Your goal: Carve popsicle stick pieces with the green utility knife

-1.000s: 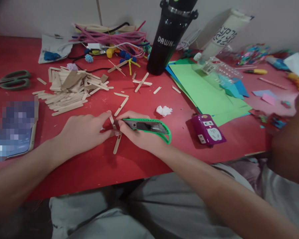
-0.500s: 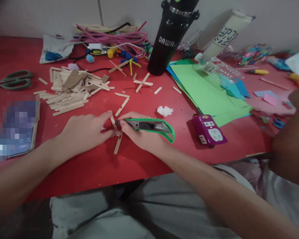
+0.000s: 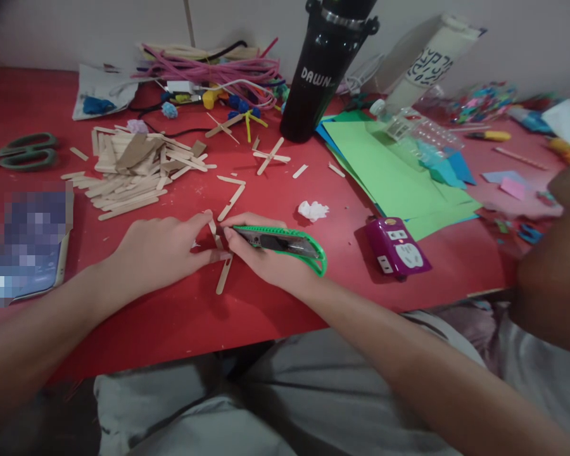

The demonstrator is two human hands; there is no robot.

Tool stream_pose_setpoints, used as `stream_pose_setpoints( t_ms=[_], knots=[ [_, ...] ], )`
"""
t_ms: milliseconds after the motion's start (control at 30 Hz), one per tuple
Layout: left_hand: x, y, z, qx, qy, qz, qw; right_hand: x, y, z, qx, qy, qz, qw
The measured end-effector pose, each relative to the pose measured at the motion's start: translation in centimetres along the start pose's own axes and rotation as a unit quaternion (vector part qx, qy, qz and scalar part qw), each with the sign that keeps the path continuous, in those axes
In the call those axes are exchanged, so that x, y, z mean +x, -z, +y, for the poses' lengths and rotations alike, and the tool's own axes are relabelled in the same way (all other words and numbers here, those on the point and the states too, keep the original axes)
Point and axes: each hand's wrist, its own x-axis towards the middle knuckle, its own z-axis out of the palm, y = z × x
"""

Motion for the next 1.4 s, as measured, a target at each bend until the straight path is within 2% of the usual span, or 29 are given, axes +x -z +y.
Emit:
stream_pose_setpoints(
  t_ms=[467,633,1067,1400],
  knots=[
    [0.0,0.2,-0.1,-0.014,0.007,-0.010,1.000,-0.1,0.1,-0.1,-0.022,0.001,-0.007,1.000],
    [0.0,0.1,-0.1,-0.017,0.005,-0.005,1.000,-0.3,-0.1,0.2,-0.045,-0.005,0.015,0.999],
    [0.1,0.2,-0.1,-0.011,-0.001,-0.010,1.000,0.1,-0.4,-0.3,0.026,-0.005,0.009,1.000],
    [0.0,0.1,-0.1,-0.006,-0.003,-0.008,1.000,0.2,-0.3,-0.8,0.009,-0.017,0.014,1.000]
  ],
)
